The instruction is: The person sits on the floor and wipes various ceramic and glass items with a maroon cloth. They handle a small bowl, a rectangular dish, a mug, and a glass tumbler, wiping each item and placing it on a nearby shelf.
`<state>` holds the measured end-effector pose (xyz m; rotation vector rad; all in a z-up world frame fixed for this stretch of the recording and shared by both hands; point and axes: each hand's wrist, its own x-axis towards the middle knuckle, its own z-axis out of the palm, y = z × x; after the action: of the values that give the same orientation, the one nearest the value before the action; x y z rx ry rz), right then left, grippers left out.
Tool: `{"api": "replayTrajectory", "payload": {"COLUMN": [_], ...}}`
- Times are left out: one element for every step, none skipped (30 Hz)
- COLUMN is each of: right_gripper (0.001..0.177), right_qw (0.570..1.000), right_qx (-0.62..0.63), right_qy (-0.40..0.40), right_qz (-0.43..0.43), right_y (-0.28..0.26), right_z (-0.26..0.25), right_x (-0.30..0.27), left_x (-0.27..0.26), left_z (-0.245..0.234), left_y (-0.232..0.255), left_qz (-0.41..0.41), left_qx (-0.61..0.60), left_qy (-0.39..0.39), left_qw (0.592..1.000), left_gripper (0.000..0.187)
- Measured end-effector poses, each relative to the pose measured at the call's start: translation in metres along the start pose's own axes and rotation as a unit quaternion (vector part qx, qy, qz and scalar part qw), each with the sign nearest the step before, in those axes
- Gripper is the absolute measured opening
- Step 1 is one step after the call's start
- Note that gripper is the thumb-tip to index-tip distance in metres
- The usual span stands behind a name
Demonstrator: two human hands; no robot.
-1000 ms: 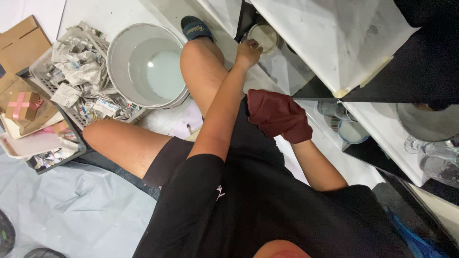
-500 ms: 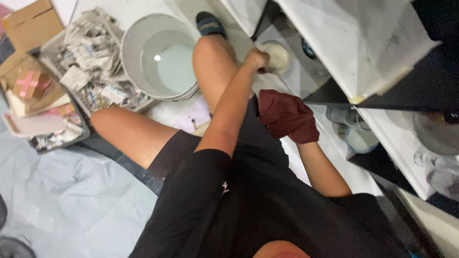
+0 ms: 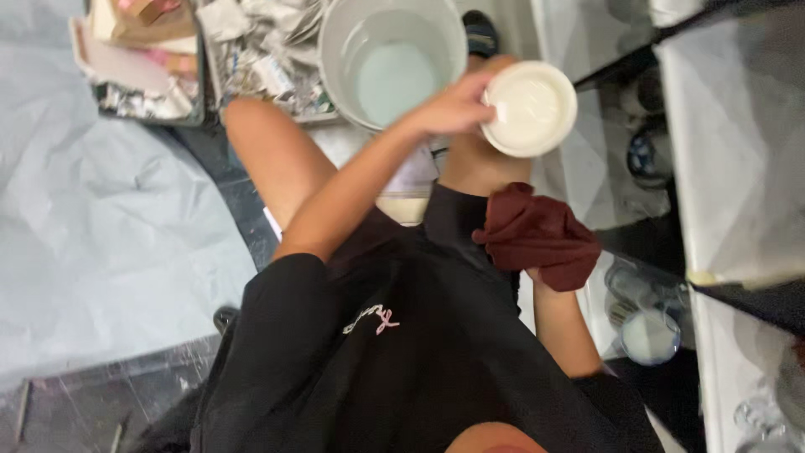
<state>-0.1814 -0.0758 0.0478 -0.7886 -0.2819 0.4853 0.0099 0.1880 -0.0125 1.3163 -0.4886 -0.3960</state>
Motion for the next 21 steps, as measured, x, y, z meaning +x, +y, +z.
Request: {"api": "replayTrajectory", "payload": {"right_gripper": [0.042,0.043,0.044,0.045,0.038,0.036,0.036,0.038,0.043,0.052,0.051,0.052,0.055,0.051,0.047,0.044,0.042,0.042,0.043,0.043,0.044], "right_qw": [0.997,0.999,0.993,0.977,0.983,0.979,0.985,0.989,0.978,0.936,0.971,0.986,0.981,0.977,0.963,0.940,0.952,0.962,0.968,0.960,0.939], "right_qx": [0.050,-0.014,-0.080,-0.146,-0.165,-0.183,-0.155,-0.124,-0.046,0.029,0.004,-0.021,-0.045,-0.118,-0.191,-0.263,-0.210,-0.159,-0.107,-0.213,-0.315], "right_qy": [-0.048,-0.008,0.032,0.077,-0.006,-0.082,-0.051,-0.026,0.111,0.249,0.116,-0.019,-0.152,-0.103,-0.055,-0.008,0.019,0.045,0.072,0.067,0.061], "right_qz": [-0.016,0.035,0.086,0.133,0.081,0.029,0.053,0.077,0.169,0.249,0.211,0.165,0.109,0.146,0.182,0.219,0.220,0.218,0.214,0.170,0.125], "right_y": [0.001,0.000,-0.002,-0.004,-0.008,-0.015,-0.014,-0.014,-0.006,-0.002,0.000,0.006,0.014,0.023,0.035,0.047,0.061,0.073,0.083,0.093,0.102], "right_z": [0.002,0.004,0.006,0.010,0.014,0.019,0.025,0.028,0.032,0.034,0.035,0.034,0.031,0.027,0.021,0.013,0.005,-0.004,-0.011,-0.017,-0.018], "right_x": [0.011,0.027,0.044,0.057,0.068,0.072,0.084,0.100,0.120,0.136,0.147,0.158,0.170,0.180,0.189,0.194,0.198,0.203,0.206,0.212,0.216], "left_x": [-0.018,-0.032,-0.047,-0.059,-0.068,-0.077,-0.083,-0.089,-0.094,-0.097,-0.099,-0.103,-0.106,-0.110,-0.113,-0.116,-0.119,-0.118,-0.118,-0.115,-0.114], "left_z": [-0.023,-0.046,-0.067,-0.082,-0.098,-0.113,-0.127,-0.136,-0.140,-0.145,-0.147,-0.149,-0.149,-0.148,-0.148,-0.145,-0.142,-0.140,-0.137,-0.137,-0.136], "left_y": [0.013,0.027,0.039,0.047,0.053,0.057,0.060,0.059,0.056,0.054,0.052,0.050,0.049,0.048,0.049,0.048,0.048,0.049,0.050,0.051,0.051], "left_qz": [0.029,-0.036,-0.101,-0.092,-0.084,-0.063,-0.042,-0.022,-0.001,0.020,0.042,0.022,0.001,-0.023,0.001,0.025,0.048,0.034,0.021,0.011,0.019], "left_qx": [0.039,0.020,0.000,0.024,0.048,0.072,0.096,0.120,0.115,0.112,0.108,0.169,0.229,0.287,0.364,0.437,0.507,0.501,0.494,0.487,0.488], "left_qy": [0.019,0.070,0.119,0.168,0.216,0.235,0.255,0.272,0.295,0.317,0.338,0.360,0.380,0.398,0.388,0.375,0.358,0.359,0.360,0.360,0.360], "left_qw": [0.999,0.997,0.988,0.981,0.972,0.967,0.961,0.954,0.948,0.942,0.934,0.917,0.896,0.871,0.847,0.817,0.783,0.787,0.791,0.796,0.795], "left_gripper": [0.051,0.049,0.047,0.047,0.046,0.045,0.043,0.042,0.049,0.056,0.063,0.065,0.066,0.068,0.068,0.067,0.067,0.066,0.064,0.062,0.061]}}
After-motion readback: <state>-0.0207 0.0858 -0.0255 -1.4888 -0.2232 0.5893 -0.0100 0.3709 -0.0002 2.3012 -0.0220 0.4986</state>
